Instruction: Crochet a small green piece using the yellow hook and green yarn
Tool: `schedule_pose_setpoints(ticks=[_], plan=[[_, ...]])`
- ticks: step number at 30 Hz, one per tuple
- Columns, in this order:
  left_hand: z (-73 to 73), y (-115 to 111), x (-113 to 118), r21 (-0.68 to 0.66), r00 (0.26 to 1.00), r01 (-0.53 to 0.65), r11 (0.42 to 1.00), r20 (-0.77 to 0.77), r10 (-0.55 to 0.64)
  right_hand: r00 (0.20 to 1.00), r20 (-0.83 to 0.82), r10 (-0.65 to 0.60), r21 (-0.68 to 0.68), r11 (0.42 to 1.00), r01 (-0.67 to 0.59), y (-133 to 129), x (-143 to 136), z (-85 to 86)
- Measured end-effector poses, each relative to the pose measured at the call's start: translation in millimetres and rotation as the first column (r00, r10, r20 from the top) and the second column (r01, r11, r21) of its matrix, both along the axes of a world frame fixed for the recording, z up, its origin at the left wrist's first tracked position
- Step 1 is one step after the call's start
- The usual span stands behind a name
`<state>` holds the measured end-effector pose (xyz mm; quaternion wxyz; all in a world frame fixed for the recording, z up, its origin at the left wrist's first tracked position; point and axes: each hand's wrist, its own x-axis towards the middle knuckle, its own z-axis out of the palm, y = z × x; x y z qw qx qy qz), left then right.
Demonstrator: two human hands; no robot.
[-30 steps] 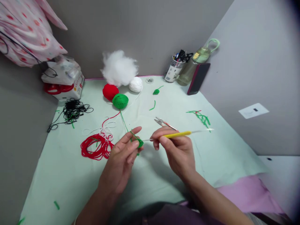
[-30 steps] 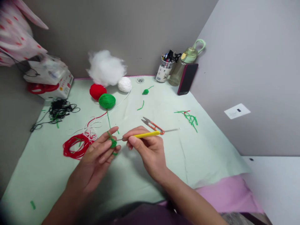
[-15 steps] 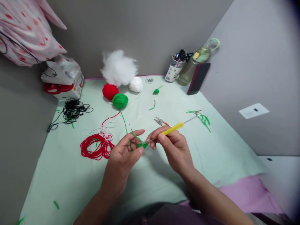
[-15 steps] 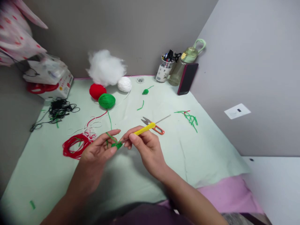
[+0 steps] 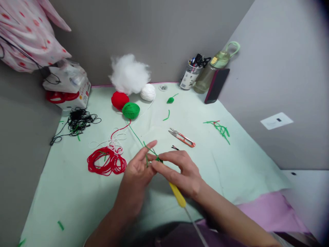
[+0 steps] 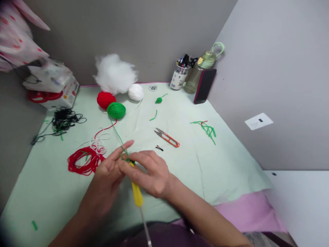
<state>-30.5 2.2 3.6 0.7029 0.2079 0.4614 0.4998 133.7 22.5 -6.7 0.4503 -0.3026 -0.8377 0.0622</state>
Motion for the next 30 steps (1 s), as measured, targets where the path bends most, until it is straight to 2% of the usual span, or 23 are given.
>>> schedule_pose_setpoints(ticks=[2, 5, 7, 9, 10, 12, 15, 17, 18, 20, 23, 25, 27, 30], plan=[[1.3, 2, -4, -0.046, 0.991, 0.026, 0.999, 0.132, -0.019, 0.976, -0.216, -0.004, -0.169, 0.985, -0.034, 0, 0, 1.9], [2.1, 4, -9, -0.021, 0.99, -0.015, 1.0, 0.137, 0.018, 0.846, -0.53, -0.058, -0.427, 0.88, -0.207, 4, -2, 7.6], [1.8, 3, -9, 0.015, 0.995, -0.005, 1.0, 0.098, 0.003, 0.797, -0.6, -0.07, -0.502, 0.808, -0.307, 7, -5, 10.3], [1.3, 2, -6, 0.041, 0.998, -0.001, 0.999, 0.055, -0.001, 0.806, -0.588, -0.065, -0.531, 0.783, -0.325, 9, -8, 10.4], [1.2, 2, -4, 0.05, 0.999, -0.016, 0.999, 0.033, 0.015, 0.828, -0.557, -0.065, -0.531, 0.795, -0.295, 9, -9, 9.5], [1.4, 2, 0, 0.058, 0.997, -0.072, 0.996, 0.008, 0.072, 0.888, -0.457, -0.058, -0.465, 0.866, -0.184, 6, -10, 6.3], [2.6, 4, 0, -0.009, 0.993, -0.086, 0.996, 0.079, 0.086, 0.978, -0.209, -0.017, -0.221, 0.975, -0.031, 1, -7, 1.5], [3.3, 5, -2, -0.083, 0.982, -0.015, 0.996, 0.187, 0.031, 0.985, -0.172, -0.016, -0.153, 0.988, -0.01, -1, -4, 1.0], [3.5, 6, -4, -0.107, 0.972, 0.015, 0.994, 0.233, 0.011, 0.975, -0.219, -0.03, -0.187, 0.982, -0.012, 0, -3, 1.9], [3.3, 7, -7, -0.112, 0.965, 0.002, 0.994, 0.26, 0.027, 0.919, -0.386, -0.081, -0.34, 0.939, -0.06, 3, -2, 5.3], [1.4, 7, -6, -0.038, 0.986, -0.043, 0.998, 0.161, 0.049, 0.822, -0.559, -0.112, -0.524, 0.815, -0.246, 9, -4, 10.0], [-0.8, 5, -4, 0.015, 0.998, -0.014, 1.0, 0.055, 0.013, 0.795, -0.598, -0.101, -0.568, 0.753, -0.332, 12, -6, 10.4], [-2.8, 4, -3, 0.042, 0.999, 0.014, 0.999, -0.033, -0.013, 0.782, -0.61, -0.126, -0.598, 0.721, -0.35, 13, -7, 8.6], [-4.1, 3, -5, 0.062, 0.997, 0.023, 0.998, -0.079, -0.018, 0.732, -0.657, -0.181, -0.634, 0.658, -0.406, 15, -6, 5.2]])
